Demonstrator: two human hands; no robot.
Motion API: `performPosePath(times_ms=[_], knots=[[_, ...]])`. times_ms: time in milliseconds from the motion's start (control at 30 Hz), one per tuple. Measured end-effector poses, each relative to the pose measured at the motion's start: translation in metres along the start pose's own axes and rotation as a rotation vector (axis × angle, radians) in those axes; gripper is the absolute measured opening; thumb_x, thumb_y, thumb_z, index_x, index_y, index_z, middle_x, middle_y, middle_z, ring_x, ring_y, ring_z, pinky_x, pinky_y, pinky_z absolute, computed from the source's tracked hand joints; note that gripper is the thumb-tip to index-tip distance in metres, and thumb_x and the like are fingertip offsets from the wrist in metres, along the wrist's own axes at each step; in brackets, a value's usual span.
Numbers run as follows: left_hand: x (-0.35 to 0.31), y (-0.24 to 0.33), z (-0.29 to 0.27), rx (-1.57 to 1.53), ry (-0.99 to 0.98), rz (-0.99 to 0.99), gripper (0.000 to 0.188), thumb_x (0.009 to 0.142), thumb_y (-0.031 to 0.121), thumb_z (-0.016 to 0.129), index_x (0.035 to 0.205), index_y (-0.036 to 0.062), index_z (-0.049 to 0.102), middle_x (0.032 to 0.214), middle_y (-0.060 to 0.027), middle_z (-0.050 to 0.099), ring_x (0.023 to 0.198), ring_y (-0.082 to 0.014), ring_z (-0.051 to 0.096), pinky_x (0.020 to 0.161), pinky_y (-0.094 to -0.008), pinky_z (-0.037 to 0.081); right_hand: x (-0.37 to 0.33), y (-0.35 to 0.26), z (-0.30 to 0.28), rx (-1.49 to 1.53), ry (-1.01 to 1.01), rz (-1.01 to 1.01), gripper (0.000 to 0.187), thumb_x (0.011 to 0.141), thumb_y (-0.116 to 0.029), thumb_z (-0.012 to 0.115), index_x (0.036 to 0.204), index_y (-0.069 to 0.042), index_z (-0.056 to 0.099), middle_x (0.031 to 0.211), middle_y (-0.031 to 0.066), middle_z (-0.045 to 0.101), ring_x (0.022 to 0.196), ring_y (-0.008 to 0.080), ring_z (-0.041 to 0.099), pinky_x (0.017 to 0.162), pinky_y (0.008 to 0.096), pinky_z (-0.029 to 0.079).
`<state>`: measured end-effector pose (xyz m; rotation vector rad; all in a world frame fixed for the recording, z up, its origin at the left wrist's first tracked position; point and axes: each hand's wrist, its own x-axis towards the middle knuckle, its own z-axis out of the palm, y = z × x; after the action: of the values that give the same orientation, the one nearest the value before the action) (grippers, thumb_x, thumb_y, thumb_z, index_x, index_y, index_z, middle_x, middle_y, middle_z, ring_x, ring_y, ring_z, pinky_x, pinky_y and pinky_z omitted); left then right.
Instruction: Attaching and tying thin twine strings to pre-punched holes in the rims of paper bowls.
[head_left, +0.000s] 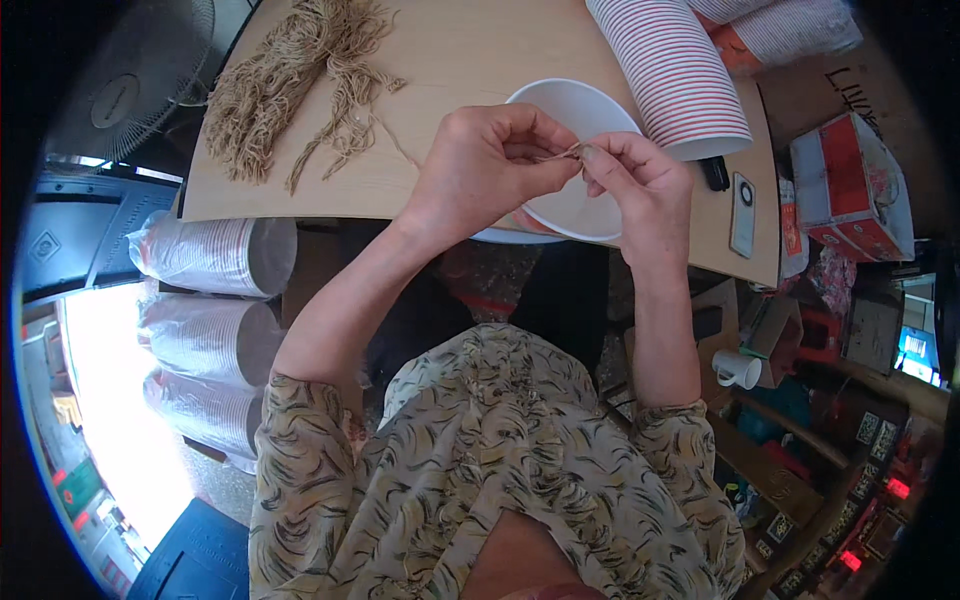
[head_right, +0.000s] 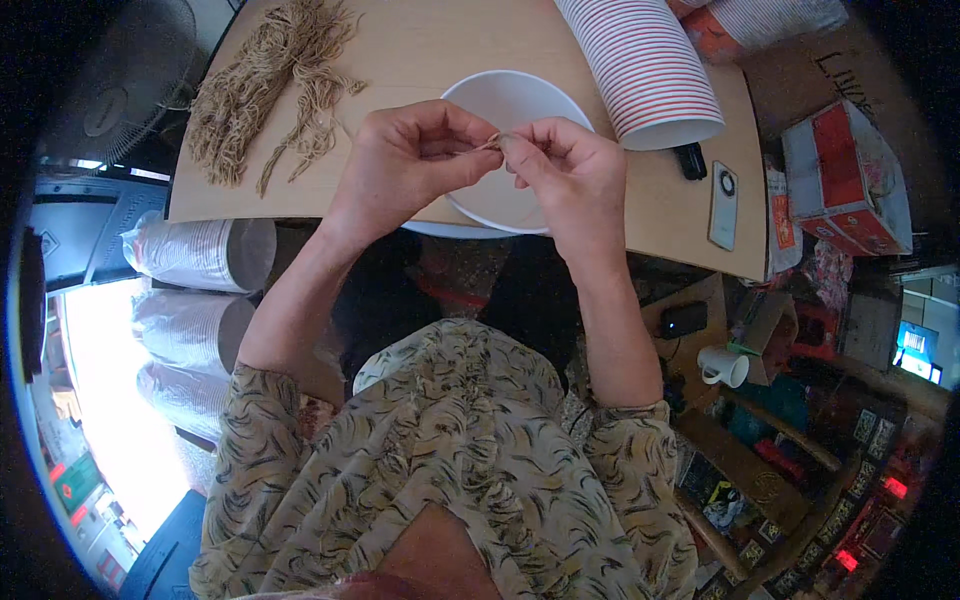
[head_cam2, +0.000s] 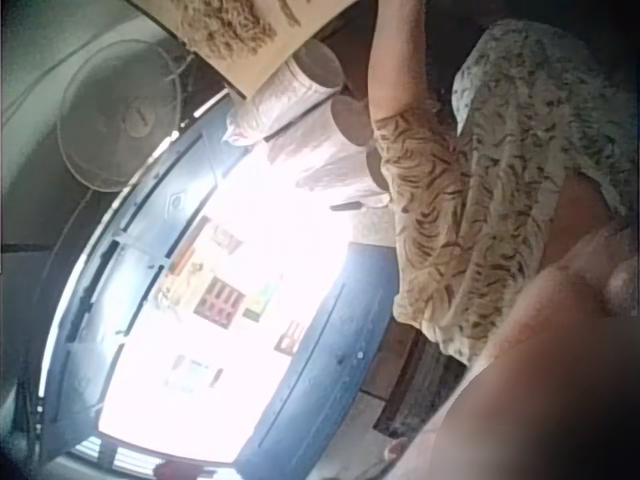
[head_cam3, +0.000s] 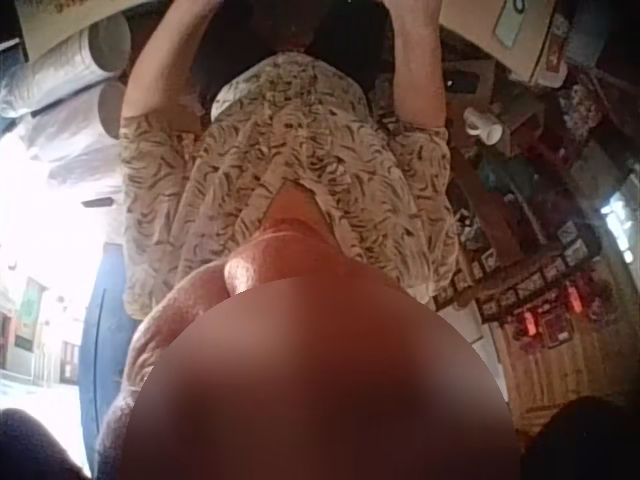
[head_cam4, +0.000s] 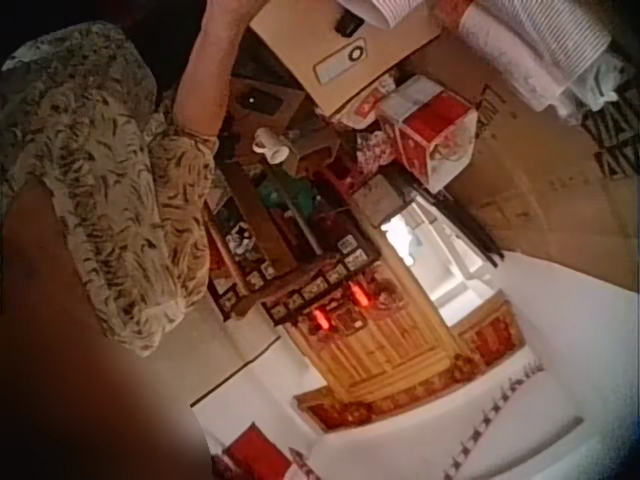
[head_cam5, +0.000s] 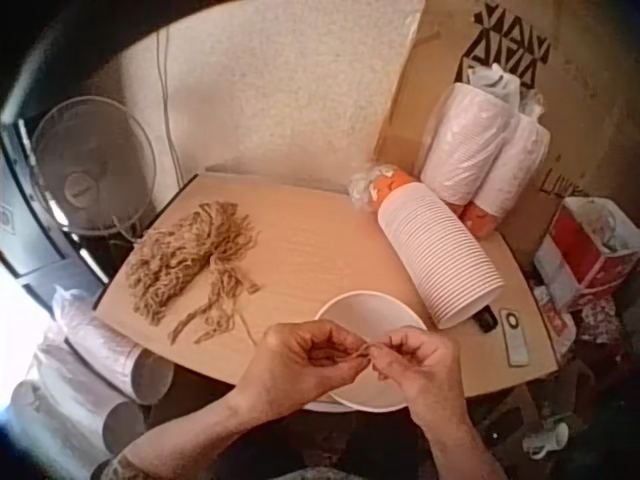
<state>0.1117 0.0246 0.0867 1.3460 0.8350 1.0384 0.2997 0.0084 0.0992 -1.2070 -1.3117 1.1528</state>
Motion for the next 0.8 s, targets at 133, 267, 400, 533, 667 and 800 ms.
performPosePath(times_ms=[133, 267, 400, 533, 667, 800], knots=[[0.000, -0.002, 0.002, 0.047, 0.014, 0.033, 0.017, 0.088, -0.002, 0.074, 0.105, -0.0057, 0.069, 0.097, -0.0069, 0.073, 0.092, -0.0125, 0.070, 0.086, -0.0257, 0.058, 0.001, 0.001, -0.001, 0.031, -0.007, 0.009, 0.014, 0.091, -0.008, 0.073, 0.093, 0.005, 0.073, 0.078, 0.0031, 0.068, 0.068, 0.0063, 0.059, 0.063, 0.0207, 0.047], [0.000, -0.003, 0.004, 0.008, 0.033, 0.035, 0.015, 0.089, 0.001, 0.073, 0.102, -0.0057, 0.071, 0.091, -0.0082, 0.074, 0.085, -0.0118, 0.071, 0.076, -0.0248, 0.059, 0.001, 0.002, -0.003, 0.030, -0.022, -0.007, 0.015, 0.091, -0.008, 0.072, 0.094, 0.006, 0.073, 0.079, 0.0037, 0.068, 0.068, 0.0068, 0.059, 0.063, 0.0211, 0.047], [0.000, -0.008, 0.002, 0.003, 0.065, 0.058, 0.014, 0.091, 0.003, 0.071, 0.101, -0.0057, 0.072, 0.087, -0.0096, 0.075, 0.080, -0.0112, 0.071, 0.066, -0.0240, 0.060, -0.002, -0.002, -0.002, -0.004, -0.032, -0.018, 0.015, 0.093, -0.008, 0.070, 0.097, 0.006, 0.073, 0.080, 0.0040, 0.069, 0.069, 0.0075, 0.059, 0.063, 0.0211, 0.047], [0.004, 0.001, -0.006, -0.038, 0.000, -0.053, 0.017, 0.092, 0.006, 0.072, 0.105, -0.0051, 0.071, 0.096, -0.0090, 0.074, 0.090, -0.0143, 0.072, 0.086, -0.0275, 0.059, -0.004, -0.005, -0.005, -0.031, -0.003, -0.111, 0.016, 0.093, -0.008, 0.068, 0.103, 0.004, 0.072, 0.088, 0.0047, 0.071, 0.076, 0.0101, 0.063, 0.068, 0.0237, 0.049], [0.006, -0.003, -0.015, -0.133, -0.046, -0.085, 0.018, 0.093, 0.009, 0.072, 0.105, -0.0033, 0.071, 0.095, -0.0090, 0.074, 0.089, -0.0156, 0.072, 0.086, -0.0283, 0.058, 0.002, 0.001, -0.005, -0.368, 0.003, -0.382, 0.017, 0.092, -0.008, 0.068, 0.105, 0.002, 0.071, 0.093, 0.0055, 0.072, 0.083, 0.0122, 0.065, 0.076, 0.0276, 0.050], [0.007, -0.005, -0.016, -0.163, -0.077, -0.083, 0.018, 0.093, 0.009, 0.073, 0.106, -0.0027, 0.071, 0.096, -0.0088, 0.074, 0.091, -0.0154, 0.072, 0.085, -0.0273, 0.058, 0.001, 0.000, 0.000, -0.337, -0.061, -0.256, 0.017, 0.090, -0.009, 0.070, 0.104, 0.000, 0.070, 0.093, 0.0047, 0.073, 0.088, 0.0123, 0.066, 0.083, 0.0296, 0.050]])
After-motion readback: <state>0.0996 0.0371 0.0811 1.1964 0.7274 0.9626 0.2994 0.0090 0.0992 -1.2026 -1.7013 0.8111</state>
